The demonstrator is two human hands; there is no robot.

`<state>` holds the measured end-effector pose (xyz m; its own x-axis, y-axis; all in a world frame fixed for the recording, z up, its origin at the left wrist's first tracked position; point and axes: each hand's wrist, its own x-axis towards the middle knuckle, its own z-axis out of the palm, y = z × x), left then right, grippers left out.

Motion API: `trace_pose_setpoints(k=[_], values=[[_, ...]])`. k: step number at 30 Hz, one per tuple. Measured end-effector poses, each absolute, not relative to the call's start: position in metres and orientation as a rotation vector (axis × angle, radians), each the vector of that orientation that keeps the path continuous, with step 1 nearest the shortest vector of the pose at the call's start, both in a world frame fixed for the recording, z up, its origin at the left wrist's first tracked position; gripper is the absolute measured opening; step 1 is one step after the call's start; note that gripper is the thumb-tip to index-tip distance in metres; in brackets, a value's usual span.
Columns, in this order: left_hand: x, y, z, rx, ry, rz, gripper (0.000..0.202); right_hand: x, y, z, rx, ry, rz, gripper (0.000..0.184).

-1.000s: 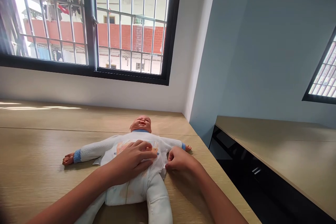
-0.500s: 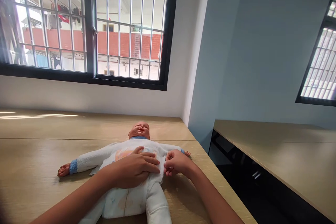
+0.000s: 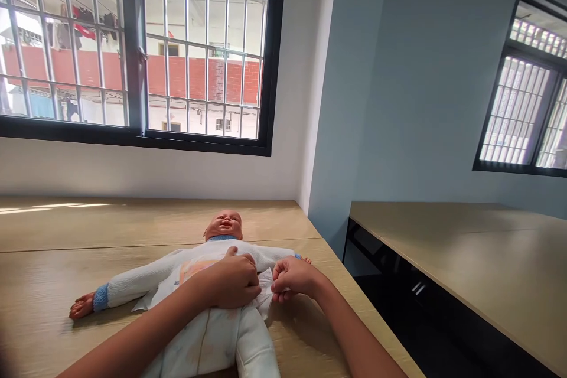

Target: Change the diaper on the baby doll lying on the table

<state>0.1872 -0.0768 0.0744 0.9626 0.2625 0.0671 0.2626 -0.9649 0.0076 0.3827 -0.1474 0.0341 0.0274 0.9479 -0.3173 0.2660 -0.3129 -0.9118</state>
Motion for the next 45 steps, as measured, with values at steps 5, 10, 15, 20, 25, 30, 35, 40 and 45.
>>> trace_pose_setpoints(k=[5,10,15,20,25,30,35,40,45], values=[[0.193,-0.084,0.075,-3.150,-0.542,-0.059,0.017,0.389,-0.148,0.031,-1.620,-1.255,1.356,0.023],[0.193,-0.094,0.082,-3.206,-0.676,0.033,0.014,0.397,-0.146,0.028,-1.578,-1.257,1.366,0.027],[0.197,-0.099,0.084,-3.118,-0.801,0.145,0.017,0.402,-0.148,0.031,-1.537,-1.280,1.375,0.030],[0.199,-0.096,0.081,-3.125,-0.834,0.238,0.030,0.392,-0.146,0.030,-1.323,-1.384,1.271,0.035],[0.197,-0.094,0.081,-3.199,-0.807,0.104,0.044,0.366,-0.143,0.027,-1.106,-1.395,1.173,0.027],[0.196,-0.092,0.078,-3.238,-0.891,-0.094,0.039,0.340,-0.143,0.023,-0.966,-1.264,1.210,0.025],[0.194,-0.084,0.068,-3.283,-0.962,-0.249,0.040,0.328,-0.138,0.018,-0.920,-1.086,1.298,0.034],[0.194,-0.078,0.059,-3.278,-1.015,-0.374,0.057,0.323,-0.127,0.015,-0.907,-0.991,1.344,0.043],[0.195,-0.085,0.060,-3.239,-1.148,-0.524,0.070,0.317,-0.123,0.019,-0.952,-1.017,1.296,0.045]])
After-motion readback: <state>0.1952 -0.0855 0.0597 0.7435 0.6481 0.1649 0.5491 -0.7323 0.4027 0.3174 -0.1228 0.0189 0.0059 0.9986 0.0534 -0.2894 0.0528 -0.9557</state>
